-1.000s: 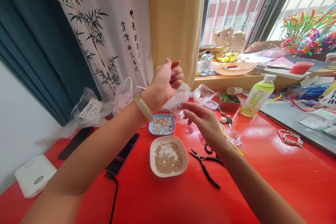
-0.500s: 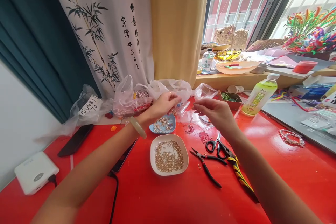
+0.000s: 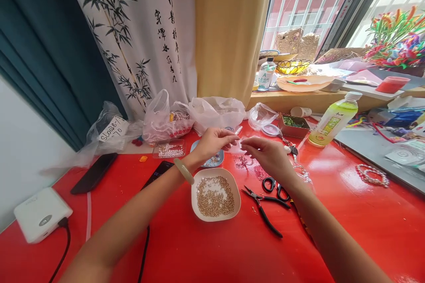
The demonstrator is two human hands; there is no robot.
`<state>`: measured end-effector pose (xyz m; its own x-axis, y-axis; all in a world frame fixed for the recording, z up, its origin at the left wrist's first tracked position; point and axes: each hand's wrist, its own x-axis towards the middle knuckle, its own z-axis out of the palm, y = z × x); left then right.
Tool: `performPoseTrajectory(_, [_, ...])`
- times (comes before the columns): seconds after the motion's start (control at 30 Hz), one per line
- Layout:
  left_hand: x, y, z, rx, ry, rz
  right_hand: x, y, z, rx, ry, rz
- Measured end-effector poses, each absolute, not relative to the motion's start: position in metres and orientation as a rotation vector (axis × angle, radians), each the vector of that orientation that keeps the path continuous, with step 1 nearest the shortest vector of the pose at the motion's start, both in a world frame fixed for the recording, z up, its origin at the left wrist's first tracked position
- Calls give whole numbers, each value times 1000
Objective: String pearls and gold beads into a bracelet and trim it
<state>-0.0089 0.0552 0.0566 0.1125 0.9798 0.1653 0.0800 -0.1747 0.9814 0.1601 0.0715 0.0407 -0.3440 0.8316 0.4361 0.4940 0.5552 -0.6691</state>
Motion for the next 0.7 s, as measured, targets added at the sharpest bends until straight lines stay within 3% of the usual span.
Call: performPoseTrajectory(0.7, [-24, 27, 23, 1351, 1287, 1243, 143, 58, 3, -993, -2061, 898])
